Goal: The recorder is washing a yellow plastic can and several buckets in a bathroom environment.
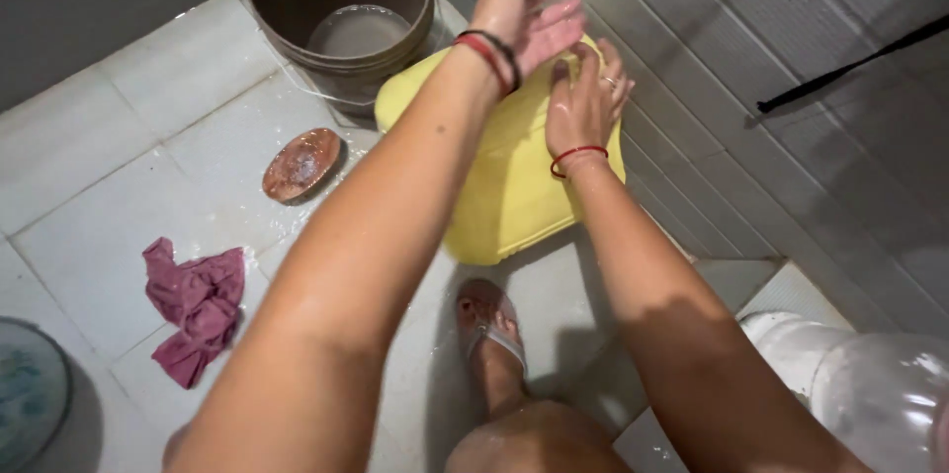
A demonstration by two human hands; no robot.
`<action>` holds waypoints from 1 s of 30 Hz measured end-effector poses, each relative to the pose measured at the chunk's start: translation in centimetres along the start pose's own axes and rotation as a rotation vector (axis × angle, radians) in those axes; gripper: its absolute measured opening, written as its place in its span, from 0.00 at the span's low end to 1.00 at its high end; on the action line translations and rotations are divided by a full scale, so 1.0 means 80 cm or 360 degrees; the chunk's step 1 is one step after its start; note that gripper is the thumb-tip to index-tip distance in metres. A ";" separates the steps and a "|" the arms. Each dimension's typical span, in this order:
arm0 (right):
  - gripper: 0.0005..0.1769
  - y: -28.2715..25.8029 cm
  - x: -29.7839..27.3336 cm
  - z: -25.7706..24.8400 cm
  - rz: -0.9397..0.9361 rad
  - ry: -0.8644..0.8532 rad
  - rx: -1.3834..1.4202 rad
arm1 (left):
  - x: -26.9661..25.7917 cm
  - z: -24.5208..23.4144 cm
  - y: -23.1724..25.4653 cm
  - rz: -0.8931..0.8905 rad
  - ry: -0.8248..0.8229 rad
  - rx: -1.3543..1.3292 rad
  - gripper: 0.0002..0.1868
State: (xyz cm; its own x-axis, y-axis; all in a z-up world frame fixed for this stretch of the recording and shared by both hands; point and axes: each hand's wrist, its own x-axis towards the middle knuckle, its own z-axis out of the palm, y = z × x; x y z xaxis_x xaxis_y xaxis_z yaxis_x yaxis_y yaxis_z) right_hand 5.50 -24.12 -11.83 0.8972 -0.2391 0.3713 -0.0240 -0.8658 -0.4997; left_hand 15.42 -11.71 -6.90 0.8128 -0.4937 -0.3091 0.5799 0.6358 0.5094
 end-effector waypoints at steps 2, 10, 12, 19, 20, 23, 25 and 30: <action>0.25 0.003 0.017 0.010 0.0037 -0.0141 -0.0059 | 0.036 0.006 -0.008 0.0028 0.0026 -0.0127 0.23; 0.34 -0.020 0.054 0.022 -0.0122 -0.0516 -0.0372 | 0.055 -0.039 0.017 0.0104 -0.0229 -0.0167 0.13; 0.28 -0.044 0.047 -0.008 0.0143 -0.0704 -0.0146 | 0.033 -0.063 0.030 -0.0091 -0.0228 0.0455 0.12; 0.35 -0.025 0.051 0.008 0.0239 -0.0575 -0.0073 | -0.165 -0.055 -0.042 0.0788 0.0347 0.3252 0.17; 0.37 -0.020 0.050 0.010 0.0232 -0.0581 -0.0050 | -0.182 -0.047 -0.058 0.0891 0.0410 0.3325 0.21; 0.39 -0.002 0.049 0.008 0.0217 -0.0632 0.0008 | -0.202 -0.026 -0.088 0.0985 0.0507 0.3490 0.33; 0.40 0.016 0.056 0.019 0.0198 -0.0658 0.0067 | -0.198 -0.027 -0.089 0.0995 0.0552 0.3605 0.39; 0.39 0.027 0.093 0.008 -0.0298 -0.0642 -0.0192 | -0.196 -0.025 -0.024 0.0597 0.0422 0.3758 0.36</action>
State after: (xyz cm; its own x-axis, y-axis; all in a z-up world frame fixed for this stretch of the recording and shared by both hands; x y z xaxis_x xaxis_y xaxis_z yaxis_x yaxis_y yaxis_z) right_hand 12.38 -27.47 -10.64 0.9903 0.0955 0.1004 0.1250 -0.9285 -0.3496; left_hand 1.67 -3.98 -4.64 0.9206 -0.3903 0.0146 -0.3874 -0.9078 0.1605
